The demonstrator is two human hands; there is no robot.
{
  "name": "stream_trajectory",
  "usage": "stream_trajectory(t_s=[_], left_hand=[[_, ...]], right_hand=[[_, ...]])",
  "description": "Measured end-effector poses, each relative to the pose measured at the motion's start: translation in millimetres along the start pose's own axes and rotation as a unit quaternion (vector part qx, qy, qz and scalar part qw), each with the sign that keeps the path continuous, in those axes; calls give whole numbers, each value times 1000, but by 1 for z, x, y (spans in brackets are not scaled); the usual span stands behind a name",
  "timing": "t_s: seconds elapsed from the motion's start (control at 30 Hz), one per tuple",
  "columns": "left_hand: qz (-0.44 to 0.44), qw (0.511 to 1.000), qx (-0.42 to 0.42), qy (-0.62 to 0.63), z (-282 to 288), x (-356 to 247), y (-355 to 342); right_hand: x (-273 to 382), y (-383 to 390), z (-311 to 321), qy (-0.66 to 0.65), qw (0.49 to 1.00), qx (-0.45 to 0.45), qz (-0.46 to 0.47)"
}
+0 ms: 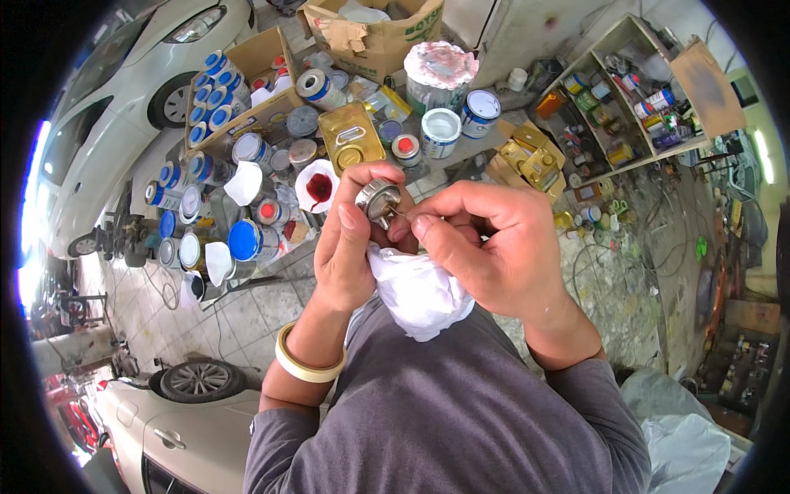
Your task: The person applies masking tape over newspaper covering a car's hood, then uses a spray gun to apply red paint to the exposed surface. They walk through the garage, retrieve a small metal part, and clean it with a cloth and solvent.
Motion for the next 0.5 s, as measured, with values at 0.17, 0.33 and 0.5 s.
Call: stream_trajectory(t_s=[0.17,0.33,0.5], left_hand=[[-22,999,21,-25,5,1,-2],[-10,998,44,-37,5,-3,-2],[-53,998,29,-22,3,8,-3]], right_hand=[[2,0,8,-14,999,17,-38],[2,-2,11,-55,995,21,-80],[-25,-1,-3,-208,975,13,-71]])
Point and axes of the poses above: each hand's wrist, its own y-axis away from the middle knuckle, its own z-axis out of the back of the hand, x = y × z, the point moved 1 cm from there along -y, towards the middle knuckle, and after that the axes turned 1 degree about -x, right-handed, at the moved point
